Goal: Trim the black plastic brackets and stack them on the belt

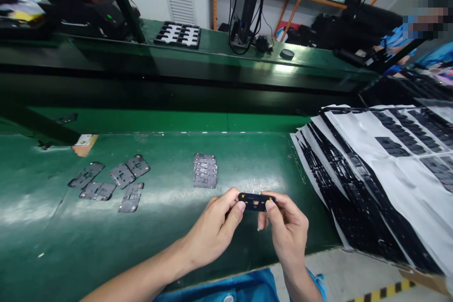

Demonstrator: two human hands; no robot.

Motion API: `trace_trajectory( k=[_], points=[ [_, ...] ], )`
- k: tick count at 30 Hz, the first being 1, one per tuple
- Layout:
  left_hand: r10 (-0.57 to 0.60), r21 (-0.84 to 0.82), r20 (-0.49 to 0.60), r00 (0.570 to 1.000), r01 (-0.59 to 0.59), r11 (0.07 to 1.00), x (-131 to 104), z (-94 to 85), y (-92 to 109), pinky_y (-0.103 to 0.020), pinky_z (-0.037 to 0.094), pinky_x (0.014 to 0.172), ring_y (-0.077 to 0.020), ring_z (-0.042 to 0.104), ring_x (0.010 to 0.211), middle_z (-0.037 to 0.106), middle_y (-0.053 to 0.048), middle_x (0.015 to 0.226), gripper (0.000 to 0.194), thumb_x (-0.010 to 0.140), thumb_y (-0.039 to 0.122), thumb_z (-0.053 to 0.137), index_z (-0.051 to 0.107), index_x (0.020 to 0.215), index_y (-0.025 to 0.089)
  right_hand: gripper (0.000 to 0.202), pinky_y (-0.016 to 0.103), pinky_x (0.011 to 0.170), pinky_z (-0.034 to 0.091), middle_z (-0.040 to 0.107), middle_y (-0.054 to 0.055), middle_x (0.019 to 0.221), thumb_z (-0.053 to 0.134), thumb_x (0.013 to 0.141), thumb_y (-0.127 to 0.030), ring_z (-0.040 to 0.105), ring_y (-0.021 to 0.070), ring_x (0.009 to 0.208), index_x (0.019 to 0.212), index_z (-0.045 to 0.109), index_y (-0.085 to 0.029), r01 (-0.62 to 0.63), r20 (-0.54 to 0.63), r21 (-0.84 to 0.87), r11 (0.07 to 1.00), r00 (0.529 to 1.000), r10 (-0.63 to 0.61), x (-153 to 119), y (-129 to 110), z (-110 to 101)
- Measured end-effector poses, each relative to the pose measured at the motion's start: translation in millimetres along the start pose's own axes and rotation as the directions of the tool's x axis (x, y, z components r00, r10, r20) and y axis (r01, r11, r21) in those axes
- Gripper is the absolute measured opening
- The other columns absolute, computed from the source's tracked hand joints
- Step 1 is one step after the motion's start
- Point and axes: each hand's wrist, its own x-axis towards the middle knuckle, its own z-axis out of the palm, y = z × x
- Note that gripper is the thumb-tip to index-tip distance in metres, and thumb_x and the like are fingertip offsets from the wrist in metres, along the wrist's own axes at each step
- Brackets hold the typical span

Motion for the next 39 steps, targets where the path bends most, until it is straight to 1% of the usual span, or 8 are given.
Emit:
trace_trajectory(
  k=[4, 9, 15, 20, 23, 27, 32, 39],
  points=[
    [0.0, 0.028, 0.001, 1.0, 0.0, 1.0, -2, 0.9, 0, -0.03, 0.03, 0.062, -0.0146, 0.042, 0.06, 0.044, 0.006, 0.068, 0.034, 0.113, 0.042, 0.035, 0.039, 0.085, 0.024, 0.014, 0.022, 0.046, 0.053, 0.067, -0.003, 0.059, 0.067, 0.103, -0.028, 0.063, 0.0114, 0.042, 0.104, 0.079, -0.021, 0.014, -0.006, 0.008, 1.0, 1.0, -0.014, -1, 1, -1],
    [-0.002, 0.07, 0.007, 1.0, 0.002, 0.998, -7, -0.7, 0, -0.03, 0.03, 0.063, -0.0145, 0.041, 0.061, 0.042, 0.006, 0.07, 0.033, 0.113, 0.041, 0.036, 0.041, 0.085, 0.024, 0.013, 0.022, 0.042, 0.049, 0.07, -0.001, 0.07, 0.068, 0.102, -0.028, 0.06, 0.0102, 0.04, 0.099, 0.079, -0.021, 0.02, 0.0, 0.027, 0.999, 1.0, -0.02, -1, 0, 0],
    [0.023, 0.06, 0.028, 0.999, -0.025, 0.998, -10, -0.9, 3, -0.03, 0.029, 0.064, -0.0145, 0.041, 0.061, 0.042, 0.007, 0.069, 0.028, 0.111, 0.033, 0.038, 0.043, 0.086, 0.023, 0.015, 0.018, 0.038, 0.04, 0.061, -0.004, 0.069, 0.068, 0.102, -0.027, 0.052, 0.0053, 0.037, 0.089, 0.073, -0.02, 0.012, -0.024, 0.107, 0.994, 1.0, -0.01, -5, 5, 3],
    [0.086, 0.026, -0.018, 0.996, -0.086, 0.996, -12, 2.7, -3, -0.03, 0.03, 0.064, -0.0144, 0.042, 0.062, 0.044, 0.005, 0.07, 0.027, 0.11, 0.029, 0.037, 0.047, 0.086, 0.022, 0.015, 0.015, 0.035, 0.038, 0.062, -0.004, 0.07, 0.069, 0.102, -0.025, 0.05, 0.0042, 0.036, 0.087, 0.068, -0.02, -0.014, -0.035, 0.151, 0.988, 0.999, 0.019, -8, 7, 8],
    [0.144, -0.002, -0.07, 0.987, -0.145, 0.989, -14, 5.1, -7, -0.029, 0.031, 0.063, -0.0138, 0.042, 0.06, 0.045, 0.005, 0.069, 0.026, 0.111, 0.029, 0.036, 0.051, 0.09, 0.021, 0.016, 0.015, 0.033, 0.036, 0.064, -0.004, 0.07, 0.071, 0.101, -0.026, 0.05, 0.004, 0.034, 0.086, 0.069, -0.02, -0.029, -0.044, 0.148, 0.989, 0.998, 0.036, -11, 6, 12],
    [0.171, -0.031, -0.115, 0.979, -0.175, 0.984, -15, 7.3, -10, -0.028, 0.03, 0.06, -0.0123, 0.038, 0.056, 0.042, 0.006, 0.067, 0.027, 0.111, 0.028, 0.037, 0.053, 0.091, 0.02, 0.015, 0.014, 0.034, 0.037, 0.063, -0.004, 0.067, 0.071, 0.101, -0.028, 0.051, 0.0044, 0.033, 0.088, 0.071, -0.02, -0.045, -0.052, 0.148, 0.988, 0.997, 0.054, -16, 5, 16],
    [0.177, -0.064, -0.124, 0.976, -0.186, 0.981, -16, 9.0, -13, -0.027, 0.035, 0.064, -0.013, 0.048, 0.063, 0.054, 0.003, 0.075, 0.024, 0.11, 0.029, 0.04, 0.056, 0.096, 0.018, 0.014, 0.015, 0.037, 0.04, 0.061, -0.005, 0.065, 0.069, 0.103, -0.028, 0.053, 0.0049, 0.035, 0.092, 0.072, -0.02, -0.046, -0.079, 0.157, 0.986, 0.995, 0.059, -21, 7, 20],
    [0.122, -0.102, -0.172, 0.978, -0.14, 0.985, -15, 14.6, -19, -0.029, 0.028, 0.058, -0.0118, 0.037, 0.053, 0.038, 0.007, 0.063, 0.031, 0.113, 0.033, 0.035, 0.05, 0.089, 0.021, 0.011, 0.015, 0.036, 0.042, 0.06, -0.006, 0.059, 0.067, 0.103, -0.024, 0.054, 0.0063, 0.034, 0.094, 0.074, -0.02, 0.05, -0.08, 0.07, 0.996, 0.996, -0.044, -24, 4, 24]
  ],
)
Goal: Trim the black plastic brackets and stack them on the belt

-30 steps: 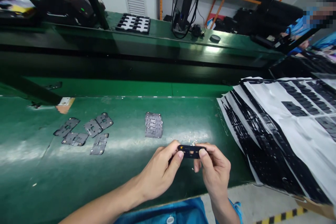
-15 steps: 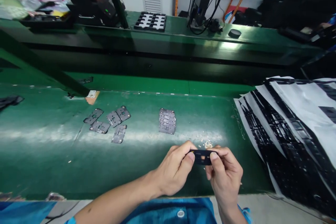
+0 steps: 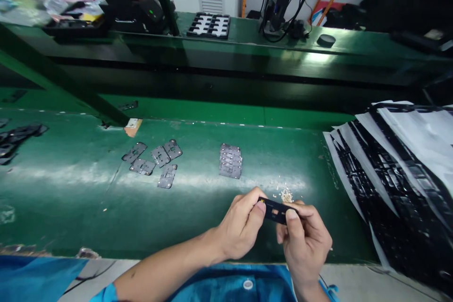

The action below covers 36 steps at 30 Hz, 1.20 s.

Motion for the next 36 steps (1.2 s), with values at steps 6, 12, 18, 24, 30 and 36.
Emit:
trace_trajectory(
  k=[6, 12, 18, 24, 30, 36],
  points=[
    [-0.014, 0.007, -0.05, 0.999, 0.014, 1.0, -1, 5.2, -5, -0.028, 0.03, 0.057, -0.0124, 0.039, 0.053, 0.038, 0.007, 0.063, 0.037, 0.114, 0.043, 0.033, 0.047, 0.088, 0.022, 0.011, 0.016, 0.036, 0.043, 0.061, -0.006, 0.059, 0.066, 0.103, -0.022, 0.054, 0.0066, 0.033, 0.096, 0.074, -0.021, 0.032, 0.026, -0.024, 0.999, 0.999, -0.032, -1, -3, 1],
    [-0.064, -0.022, -0.073, 0.995, 0.062, 0.998, -5, 8.9, -7, -0.028, 0.033, 0.056, -0.013, 0.039, 0.054, 0.038, 0.006, 0.064, 0.042, 0.114, 0.05, 0.03, 0.046, 0.088, 0.022, 0.012, 0.017, 0.033, 0.041, 0.061, -0.005, 0.059, 0.067, 0.103, -0.024, 0.053, 0.0074, 0.032, 0.093, 0.074, -0.02, 0.018, 0.022, -0.029, 0.999, 1.0, -0.018, -2, -3, 3],
    [-0.115, -0.06, -0.082, 0.99, 0.11, 0.992, -7, 11.7, -7, -0.027, 0.036, 0.056, -0.0139, 0.04, 0.057, 0.042, 0.004, 0.067, 0.045, 0.113, 0.056, 0.029, 0.046, 0.088, 0.022, 0.011, 0.018, 0.034, 0.04, 0.06, -0.005, 0.061, 0.068, 0.102, -0.024, 0.053, 0.0076, 0.033, 0.094, 0.073, -0.021, -0.018, 0.025, -0.023, 1.0, 1.0, 0.018, -5, -4, 2],
    [-0.129, -0.126, -0.09, 0.988, 0.118, 0.985, -8, 13.6, -7, -0.027, 0.035, 0.055, -0.0133, 0.041, 0.055, 0.044, 0.004, 0.065, 0.047, 0.112, 0.058, 0.031, 0.045, 0.085, 0.022, 0.009, 0.019, 0.037, 0.04, 0.058, -0.006, 0.062, 0.066, 0.103, -0.02, 0.052, 0.0069, 0.036, 0.098, 0.074, -0.022, 0.015, 0.041, -0.05, 0.999, 0.999, -0.013, -9, -1, 0],
    [-0.156, -0.211, -0.122, 0.98, 0.128, 0.969, -6, 12.7, -6, -0.024, 0.032, 0.052, -0.0127, 0.039, 0.056, 0.041, 0.005, 0.064, 0.048, 0.109, 0.06, 0.036, 0.041, 0.079, 0.023, 0.02, 0.026, 0.043, 0.046, 0.061, -0.003, 0.065, 0.067, 0.098, -0.012, 0.056, 0.0118, 0.044, 0.11, 0.077, -0.024, 0.161, 0.11, -0.105, 0.981, 0.983, -0.149, -13, 8, -6],
    [-0.365, -0.327, -0.144, 0.92, 0.303, 0.895, -7, 11.5, 1, -0.021, 0.033, 0.052, -0.013, 0.036, 0.061, 0.037, 0.005, 0.067, 0.037, 0.105, 0.043, 0.041, 0.038, 0.074, 0.024, 0.022, 0.025, 0.044, 0.05, 0.063, -0.003, 0.065, 0.066, 0.099, -0.014, 0.06, 0.0122, 0.044, 0.116, 0.076, -0.025, 0.085, 0.23, -0.111, 0.99, 0.972, -0.058, -10, 3, -7]
  ],
)
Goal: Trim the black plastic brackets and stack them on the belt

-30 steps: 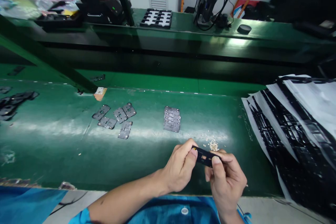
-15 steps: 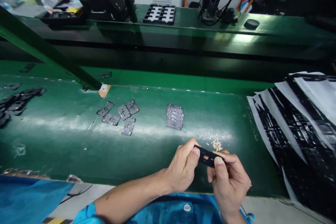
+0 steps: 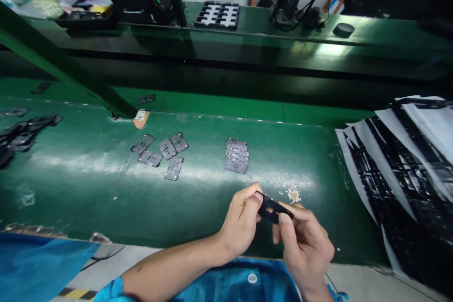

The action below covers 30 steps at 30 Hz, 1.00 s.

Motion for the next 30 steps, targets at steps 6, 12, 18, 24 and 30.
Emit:
trace_trajectory(
  k=[6, 12, 18, 24, 30],
  points=[
    [0.109, 0.136, -0.006, 0.994, -0.108, 0.985, -9, -9.7, 1, -0.024, 0.031, 0.054, -0.0122, 0.034, 0.058, 0.034, 0.006, 0.064, 0.037, 0.108, 0.036, 0.037, 0.035, 0.073, 0.023, 0.016, 0.021, 0.043, 0.047, 0.06, -0.005, 0.053, 0.067, 0.104, -0.033, 0.058, 0.0107, 0.04, 0.099, 0.075, -0.019, -0.294, 0.095, 0.149, 0.944, 0.955, 0.283, 8, -11, 1],
    [0.242, 0.32, 0.068, 0.968, -0.25, 0.914, -12, -20.5, -5, -0.027, 0.027, 0.055, -0.0112, 0.034, 0.053, 0.033, 0.007, 0.063, 0.037, 0.111, 0.032, 0.035, 0.034, 0.075, 0.024, 0.022, 0.015, 0.038, 0.038, 0.062, -0.004, 0.067, 0.069, 0.102, -0.037, 0.053, 0.0048, 0.038, 0.09, 0.072, -0.019, -0.378, 0.08, 0.299, 0.876, 0.925, 0.372, 10, -4, 7],
    [0.307, 0.363, 0.122, 0.944, -0.33, 0.872, -10, -27.2, -12, -0.027, 0.026, 0.056, -0.011, 0.034, 0.053, 0.033, 0.006, 0.065, 0.034, 0.111, 0.028, 0.035, 0.035, 0.077, 0.024, 0.028, 0.013, 0.035, 0.028, 0.057, -0.006, 0.069, 0.07, 0.101, -0.039, 0.042, 0.0012, 0.036, 0.083, 0.065, -0.018, -0.438, 0.1, 0.351, 0.828, 0.896, 0.432, 7, 8, 9],
    [0.326, 0.357, 0.159, 0.932, -0.362, 0.861, -10, -34.0, -10, -0.027, 0.029, 0.057, -0.0112, 0.038, 0.054, 0.037, 0.006, 0.065, 0.033, 0.111, 0.028, 0.036, 0.04, 0.079, 0.023, 0.031, 0.015, 0.037, 0.026, 0.058, -0.005, 0.066, 0.07, 0.1, -0.043, 0.039, 0.0013, 0.035, 0.084, 0.064, -0.018, -0.499, 0.193, 0.372, 0.782, 0.866, 0.461, 11, 9, 9],
    [0.209, 0.321, 0.111, 0.971, -0.235, 0.918, -12, -36.8, -4, -0.027, 0.026, 0.054, -0.011, 0.033, 0.052, 0.03, 0.007, 0.062, 0.038, 0.111, 0.032, 0.035, 0.037, 0.075, 0.023, 0.027, 0.017, 0.041, 0.038, 0.06, -0.005, 0.06, 0.069, 0.102, -0.045, 0.05, 0.0063, 0.037, 0.099, 0.07, -0.018, -0.568, 0.301, 0.321, 0.757, 0.82, 0.487, 9, 3, 5]
  ],
)
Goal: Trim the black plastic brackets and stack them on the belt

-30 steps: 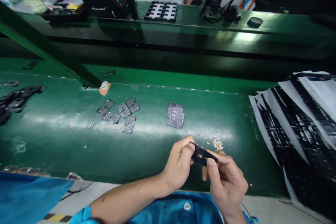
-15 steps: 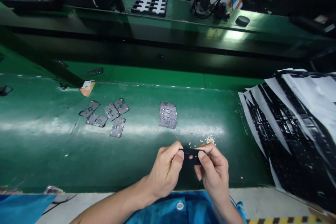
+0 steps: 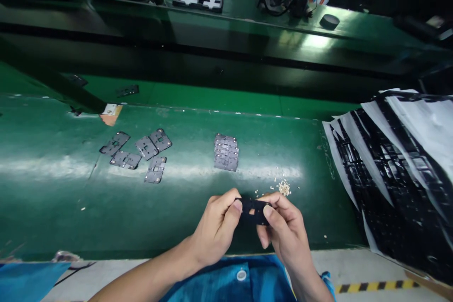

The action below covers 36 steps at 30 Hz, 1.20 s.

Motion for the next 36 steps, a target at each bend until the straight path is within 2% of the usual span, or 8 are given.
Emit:
trace_trajectory(
  k=[6, 12, 19, 24, 27, 29, 32, 36],
  points=[
    [-0.116, -0.072, 0.027, 0.993, 0.118, 0.99, 0, -3.5, -1, -0.027, 0.028, 0.057, -0.0116, 0.035, 0.057, 0.034, 0.007, 0.064, 0.038, 0.111, 0.038, 0.037, 0.038, 0.076, 0.023, 0.027, 0.016, 0.04, 0.035, 0.059, -0.006, 0.053, 0.068, 0.103, -0.044, 0.049, 0.0062, 0.034, 0.096, 0.07, -0.019, -0.015, -0.004, 0.026, 1.0, 1.0, 0.015, 2, 2, 1],
    [-0.158, -0.124, 0.094, 0.983, 0.169, 0.978, -1, -16.3, 0, -0.027, 0.026, 0.057, -0.0111, 0.032, 0.058, 0.035, 0.008, 0.063, 0.037, 0.107, 0.04, 0.046, 0.035, 0.076, 0.024, 0.026, 0.016, 0.042, 0.037, 0.059, -0.006, 0.052, 0.069, 0.103, -0.042, 0.048, 0.0055, 0.036, 0.095, 0.071, -0.018, -0.029, -0.057, -0.02, 0.999, 0.998, 0.028, 8, 5, 0],
    [-0.181, -0.069, 0.046, 0.982, 0.184, 0.98, 1, -24.2, -2, -0.026, 0.026, 0.057, -0.0114, 0.03, 0.059, 0.032, 0.008, 0.064, 0.036, 0.106, 0.034, 0.046, 0.034, 0.074, 0.024, 0.025, 0.017, 0.043, 0.04, 0.061, -0.005, 0.055, 0.069, 0.103, -0.043, 0.051, 0.0066, 0.039, 0.098, 0.071, -0.018, -0.061, -0.035, -0.093, 0.994, 0.998, 0.058, 14, 9, -1],
    [-0.216, 0.098, 0.07, 0.974, 0.208, 0.973, 2, -37.6, -3, -0.026, 0.026, 0.057, -0.0118, 0.033, 0.057, 0.034, 0.009, 0.063, 0.033, 0.106, 0.036, 0.049, 0.038, 0.078, 0.024, 0.02, 0.017, 0.052, 0.051, 0.066, -0.003, 0.056, 0.067, 0.104, -0.04, 0.06, 0.0092, 0.048, 0.106, 0.071, -0.02, -0.011, -0.014, -0.339, 0.941, 1.0, 0.006, 18, 4, 2],
    [-0.18, 0.296, 0.036, 0.983, 0.162, 0.941, 6, -50.3, -6, -0.027, 0.029, 0.062, -0.0129, 0.041, 0.061, 0.042, 0.007, 0.066, 0.03, 0.106, 0.033, 0.05, 0.042, 0.079, 0.023, 0.022, 0.023, 0.068, 0.064, 0.078, 0.003, 0.077, 0.069, 0.102, -0.038, 0.077, 0.0155, 0.07, 0.117, 0.069, -0.022, 0.04, 0.043, -0.445, 0.894, 0.999, -0.024, 21, 9, 2],
    [-0.176, 0.386, -0.01, 0.984, 0.166, 0.907, 12, -58.5, -12, -0.028, 0.031, 0.064, -0.0136, 0.044, 0.062, 0.046, 0.006, 0.067, 0.029, 0.106, 0.03, 0.05, 0.045, 0.079, 0.022, 0.029, 0.029, 0.076, 0.069, 0.082, 0.008, 0.096, 0.067, 0.103, -0.039, 0.083, 0.0199, 0.084, 0.127, 0.065, -0.022, 0.063, 0.064, -0.487, 0.871, 0.997, -0.037, 23, 16, -1],
    [-0.218, 0.455, -0.1, 0.971, 0.239, 0.858, 25, -68.2, -20, -0.027, 0.032, 0.062, -0.0142, 0.048, 0.06, 0.048, 0.007, 0.064, 0.03, 0.106, 0.031, 0.05, 0.047, 0.078, 0.022, 0.035, 0.032, 0.078, 0.072, 0.08, 0.011, 0.115, 0.061, 0.105, -0.037, 0.084, 0.0221, 0.09, 0.137, 0.061, -0.022, 0.093, 0.071, -0.549, 0.83, 0.995, -0.065, 24, 24, -4],
    [-0.238, 0.525, -0.147, 0.96, 0.279, 0.804, 44, -74.0, -28, -0.026, 0.035, 0.06, -0.0149, 0.053, 0.059, 0.053, 0.006, 0.062, 0.033, 0.107, 0.032, 0.052, 0.049, 0.076, 0.023, 0.027, 0.031, 0.076, 0.072, 0.081, 0.011, 0.112, 0.056, 0.107, -0.033, 0.084, 0.0211, 0.088, 0.13, 0.066, -0.022, 0.171, 0.118, -0.603, 0.779, 0.985, -0.124, 24, 27, -3]
  ],
)
